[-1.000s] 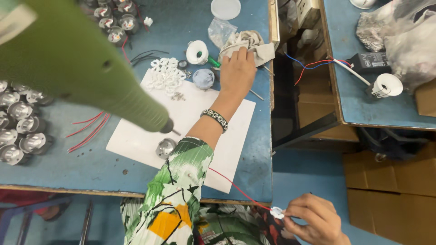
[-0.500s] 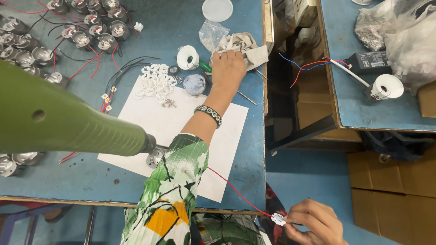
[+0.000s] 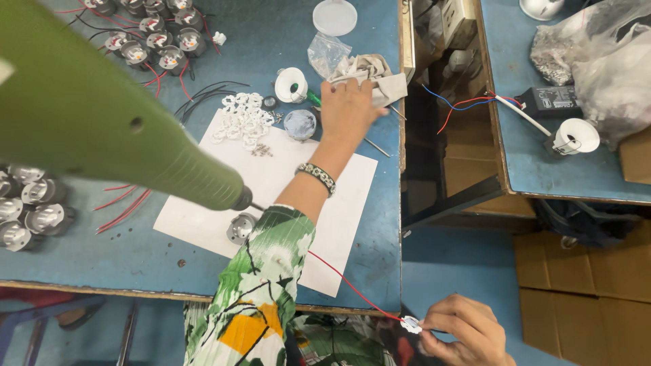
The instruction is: The person assembles small electronic light fixtures by inserting LED modules into metal housings, securing them with a hot glue gun, and attaching red and black wires. The person handles multiple units one at a time on a blue workbench.
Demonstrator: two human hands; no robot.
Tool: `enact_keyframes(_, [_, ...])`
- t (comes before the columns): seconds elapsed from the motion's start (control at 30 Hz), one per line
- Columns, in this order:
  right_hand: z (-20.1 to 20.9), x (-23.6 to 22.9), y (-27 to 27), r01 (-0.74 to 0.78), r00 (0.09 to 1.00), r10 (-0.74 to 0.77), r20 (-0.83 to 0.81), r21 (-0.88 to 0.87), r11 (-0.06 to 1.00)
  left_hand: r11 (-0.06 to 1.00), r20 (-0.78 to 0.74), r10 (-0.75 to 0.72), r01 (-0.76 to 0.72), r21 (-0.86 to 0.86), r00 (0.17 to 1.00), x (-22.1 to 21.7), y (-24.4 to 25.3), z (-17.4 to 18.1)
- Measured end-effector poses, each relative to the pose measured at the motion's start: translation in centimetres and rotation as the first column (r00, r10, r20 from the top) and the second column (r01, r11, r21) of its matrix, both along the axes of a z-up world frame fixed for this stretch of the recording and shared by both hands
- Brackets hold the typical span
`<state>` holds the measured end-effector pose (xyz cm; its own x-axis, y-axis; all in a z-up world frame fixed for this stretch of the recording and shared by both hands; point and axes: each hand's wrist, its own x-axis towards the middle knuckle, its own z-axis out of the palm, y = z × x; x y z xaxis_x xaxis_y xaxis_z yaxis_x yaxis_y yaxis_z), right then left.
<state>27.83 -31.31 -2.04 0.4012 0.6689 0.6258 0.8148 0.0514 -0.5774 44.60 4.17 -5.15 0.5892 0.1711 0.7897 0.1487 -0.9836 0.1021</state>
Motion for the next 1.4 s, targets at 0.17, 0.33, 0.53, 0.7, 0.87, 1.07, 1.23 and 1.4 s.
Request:
enact_keyframes(0.17, [0.4,-0.5,0.5,-0.006,0.999,0.006,0.042,-0.009,1.000,0.169,0.107,-0.568,0.242,-0.955,0.816,-3.1,-5.3,3.9])
enact_keyframes(0.33, [0.4,-1.4,1.4,-0.033,0.998,0.033,0.051,-0.002,0.999,-0.485,0.510,-0.695,0.193,-0.853,0.507,-10.9,-7.3,5.8])
enact_keyframes(0.53, [0.7,-2.4,3.3,-0.099,0.991,0.101,0.087,-0.038,0.994,-0.708,0.640,-0.618,0.032,-0.706,0.458,-18.8,-6.0,6.8])
enact_keyframes(0.7, [1.0,-3.5,5.0,-0.164,0.984,0.169,0.051,-0.096,0.982,-0.596,0.558,-0.626,0.127,-0.793,0.544,-23.9,-4.8,6.4])
enact_keyframes(0.87, [1.7,-4.6,7.7,-0.174,0.984,0.176,0.017,-0.072,0.982,-0.247,0.322,-0.722,0.207,-0.947,0.612,-30.1,-3.2,8.0])
enact_keyframes(1.07, [2.8,-4.9,10.9,-0.158,0.983,0.165,0.078,-0.088,0.983,0.662,-0.071,-0.603,0.448,-0.600,0.795,-39.0,-1.6,10.8])
enact_keyframes(1.23, [3.8,-5.1,13.4,-0.224,0.966,0.232,0.113,-0.079,0.971,0.779,-0.114,-0.516,0.410,-0.474,0.849,-40.6,-3.4,10.7])
enact_keyframes(1.4, [4.0,-5.4,14.7,-0.223,0.971,0.230,0.063,-0.105,0.969,0.710,-0.038,-0.481,0.364,-0.603,0.876,-39.8,-3.3,9.4])
